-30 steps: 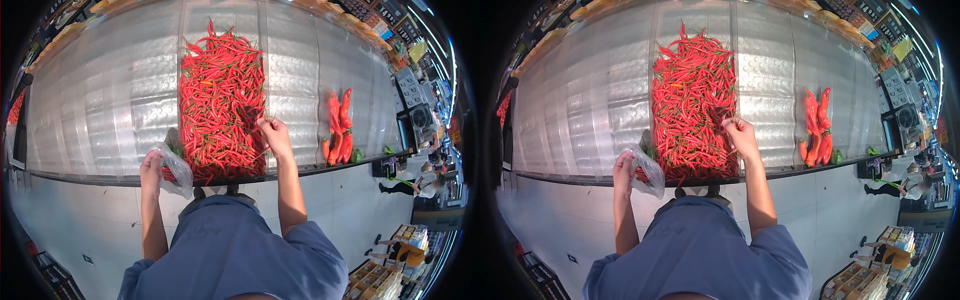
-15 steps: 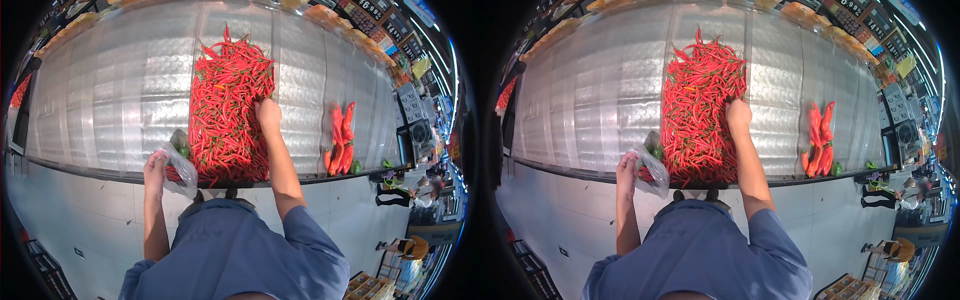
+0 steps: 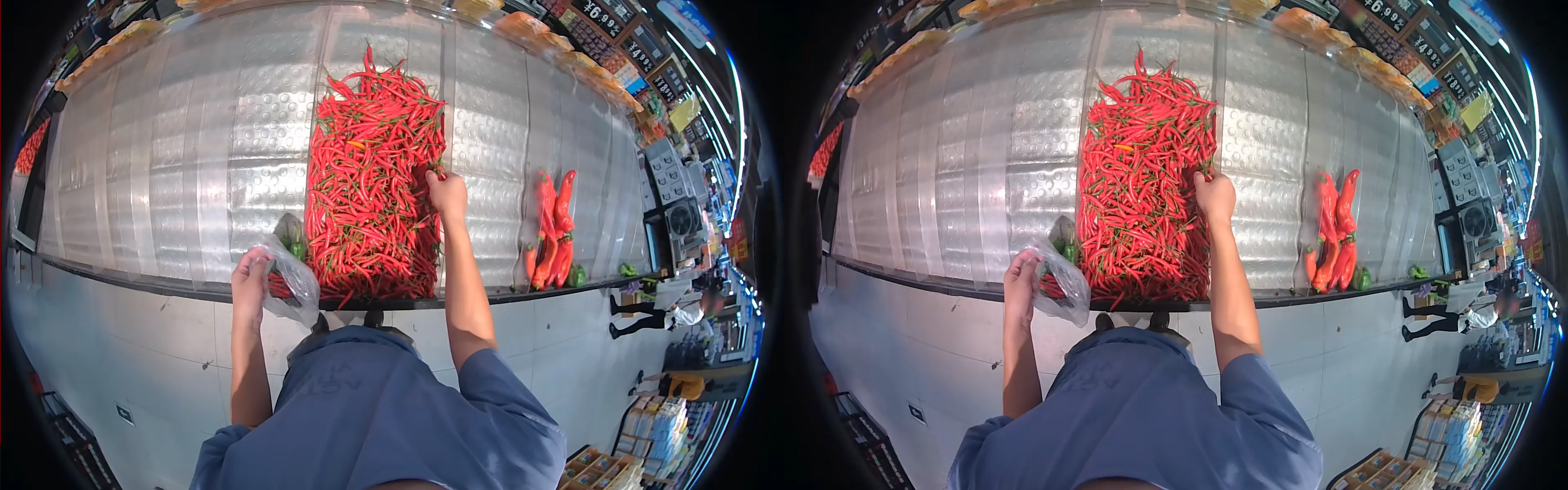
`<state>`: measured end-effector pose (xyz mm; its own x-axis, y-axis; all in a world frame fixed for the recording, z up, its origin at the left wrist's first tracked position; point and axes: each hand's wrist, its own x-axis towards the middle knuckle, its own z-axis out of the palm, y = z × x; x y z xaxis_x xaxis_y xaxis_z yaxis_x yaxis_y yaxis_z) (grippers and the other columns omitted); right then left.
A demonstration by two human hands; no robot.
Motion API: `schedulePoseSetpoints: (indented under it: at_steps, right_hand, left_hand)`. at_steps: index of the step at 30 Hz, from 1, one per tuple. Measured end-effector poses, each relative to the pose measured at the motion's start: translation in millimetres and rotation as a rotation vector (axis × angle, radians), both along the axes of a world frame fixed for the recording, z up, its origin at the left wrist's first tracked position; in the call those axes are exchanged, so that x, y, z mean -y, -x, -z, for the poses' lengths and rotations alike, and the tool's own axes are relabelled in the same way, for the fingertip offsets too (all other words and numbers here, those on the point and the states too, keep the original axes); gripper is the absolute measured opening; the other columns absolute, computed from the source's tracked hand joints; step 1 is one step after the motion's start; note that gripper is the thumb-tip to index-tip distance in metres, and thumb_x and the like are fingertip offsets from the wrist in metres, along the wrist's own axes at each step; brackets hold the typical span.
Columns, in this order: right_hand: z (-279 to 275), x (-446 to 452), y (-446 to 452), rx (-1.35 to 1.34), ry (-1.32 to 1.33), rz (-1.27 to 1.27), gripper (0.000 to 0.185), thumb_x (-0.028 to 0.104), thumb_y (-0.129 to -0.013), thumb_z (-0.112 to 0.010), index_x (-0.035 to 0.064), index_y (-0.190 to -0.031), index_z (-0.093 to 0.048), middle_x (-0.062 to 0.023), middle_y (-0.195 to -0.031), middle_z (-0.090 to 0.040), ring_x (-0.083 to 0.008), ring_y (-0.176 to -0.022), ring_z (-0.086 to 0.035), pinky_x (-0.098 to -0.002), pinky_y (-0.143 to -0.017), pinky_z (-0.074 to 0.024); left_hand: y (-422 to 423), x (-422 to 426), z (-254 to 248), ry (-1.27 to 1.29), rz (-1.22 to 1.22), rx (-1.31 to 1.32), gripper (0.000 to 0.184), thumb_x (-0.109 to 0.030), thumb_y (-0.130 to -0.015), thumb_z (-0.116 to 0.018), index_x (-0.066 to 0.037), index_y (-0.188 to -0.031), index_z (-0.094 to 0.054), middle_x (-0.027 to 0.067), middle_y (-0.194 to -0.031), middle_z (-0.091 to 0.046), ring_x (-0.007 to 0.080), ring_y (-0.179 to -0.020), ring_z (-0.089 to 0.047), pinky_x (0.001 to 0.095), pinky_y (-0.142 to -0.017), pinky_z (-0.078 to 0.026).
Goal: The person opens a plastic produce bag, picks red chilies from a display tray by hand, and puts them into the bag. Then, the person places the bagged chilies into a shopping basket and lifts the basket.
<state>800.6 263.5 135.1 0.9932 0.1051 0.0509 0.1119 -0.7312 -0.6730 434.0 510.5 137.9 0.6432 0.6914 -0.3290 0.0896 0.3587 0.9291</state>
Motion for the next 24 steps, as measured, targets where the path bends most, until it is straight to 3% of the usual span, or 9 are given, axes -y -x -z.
schedulePoseSetpoints:
  at_steps: [1, 2, 3, 5, 8, 11, 15, 21, 24]
  right_hand:
    - [-1, 9, 2, -0.185, -0.187, -0.025, 0.040, 0.036, -0.087, -0.068, -0.0035, -0.084, -0.071, -0.0180, -0.075, -0.070, -0.0306, -0.066, -0.067, -0.0423, -0.066, -0.0538]
    - [-2, 21, 6, -0.421, -0.485, -0.113, 0.034, 0.033, -0.095, -0.064, 0.0010, -0.086, -0.070, -0.0041, -0.061, -0.059, -0.0151, -0.046, -0.050, -0.0316, -0.045, -0.0420]
    - [-7, 30, 14, -0.422, -0.482, -0.116, 0.034, 0.033, -0.095, -0.064, 0.0010, -0.086, -0.070, -0.0041, -0.061, -0.059, -0.0151, -0.046, -0.050, -0.0316, -0.045, -0.0420]
    - [-23, 49, 33, -1.118, -1.278, -0.300, 0.025, 0.028, -0.101, -0.059, 0.0046, -0.095, -0.067, 0.0038, -0.055, -0.047, -0.0077, -0.038, -0.035, -0.0240, -0.036, -0.0274]
    - [-33, 54, 66, -1.066, -1.366, -0.359, 0.026, 0.027, -0.105, -0.052, 0.0047, -0.107, -0.064, 0.0031, -0.056, -0.044, -0.0061, -0.038, -0.033, -0.0222, -0.035, -0.0268]
    - [-20, 49, 75, -1.025, -1.509, -0.437, 0.027, 0.029, -0.105, -0.051, 0.0050, -0.105, -0.064, 0.0018, -0.064, -0.050, -0.0062, -0.038, -0.034, -0.0227, -0.035, -0.0278]
    - [-34, 40, 95, -0.920, -1.406, -0.280, 0.020, 0.025, -0.104, -0.055, 0.0062, -0.100, -0.060, -0.0013, -0.072, -0.056, -0.0057, -0.042, -0.036, -0.0221, -0.036, -0.0276]
    - [-55, -40, 179, -0.852, -1.376, -0.641, 0.014, 0.019, -0.103, -0.056, 0.0052, -0.104, -0.054, -0.0011, -0.059, -0.048, -0.0101, -0.040, -0.040, -0.0242, -0.037, -0.0302]
    - [-68, -96, 245, -1.167, -0.914, -0.856, 0.012, 0.014, -0.099, -0.059, 0.0035, -0.106, -0.056, -0.0024, -0.067, -0.057, -0.0103, -0.048, -0.052, -0.0243, -0.040, -0.0375]
  left_hand:
    - [1, -2, 1, 0.000, -0.004, 0.001, 0.019, -0.009, -0.099, -0.054, -0.007, -0.116, -0.063, -0.0015, -0.101, -0.068, -0.0009, -0.049, -0.038, 0.0175, -0.042, -0.028]
    - [2, -3, 3, 0.011, -0.003, 0.005, 0.020, -0.009, -0.099, -0.054, -0.007, -0.116, -0.063, -0.0016, -0.100, -0.068, -0.0010, -0.050, -0.039, 0.0175, -0.042, -0.029]
    - [3, -4, 5, 0.024, -0.001, 0.009, 0.020, -0.010, -0.099, -0.055, -0.007, -0.117, -0.063, -0.0017, -0.100, -0.068, -0.0010, -0.050, -0.039, 0.0174, -0.042, -0.029]
    - [3, -4, 6, 0.012, 0.000, -0.015, 0.021, -0.010, -0.099, -0.055, -0.007, -0.118, -0.063, -0.0018, -0.100, -0.068, -0.0011, -0.050, -0.039, 0.0174, -0.042, -0.028]
    - [-1, -2, 6, 0.003, 0.019, -0.039, 0.022, -0.011, -0.098, -0.055, -0.007, -0.119, -0.062, -0.0018, -0.100, -0.069, -0.0010, -0.050, -0.038, 0.0174, -0.042, -0.028]
    - [-5, -1, 5, -0.001, 0.032, -0.051, 0.024, -0.011, -0.098, -0.056, -0.007, -0.121, -0.062, -0.0013, -0.100, -0.069, -0.0006, -0.050, -0.038, 0.0176, -0.042, -0.028]
    - [-9, -2, -3, -0.009, 0.009, -0.102, 0.025, -0.012, -0.099, -0.057, -0.006, -0.123, -0.061, 0.0003, -0.102, -0.070, 0.0000, -0.050, -0.038, 0.0183, -0.043, -0.028]
    - [3, -6, -18, 0.131, -0.001, 0.045, 0.029, -0.011, -0.098, -0.059, -0.005, -0.127, -0.059, 0.0029, -0.107, -0.071, 0.0008, -0.049, -0.038, 0.0187, -0.043, -0.028]
    - [6, -4, -28, 0.058, 0.021, 0.016, 0.036, -0.011, -0.099, -0.058, -0.004, -0.135, -0.055, 0.0019, -0.110, -0.070, -0.0002, -0.053, -0.041, 0.0180, -0.047, -0.032]
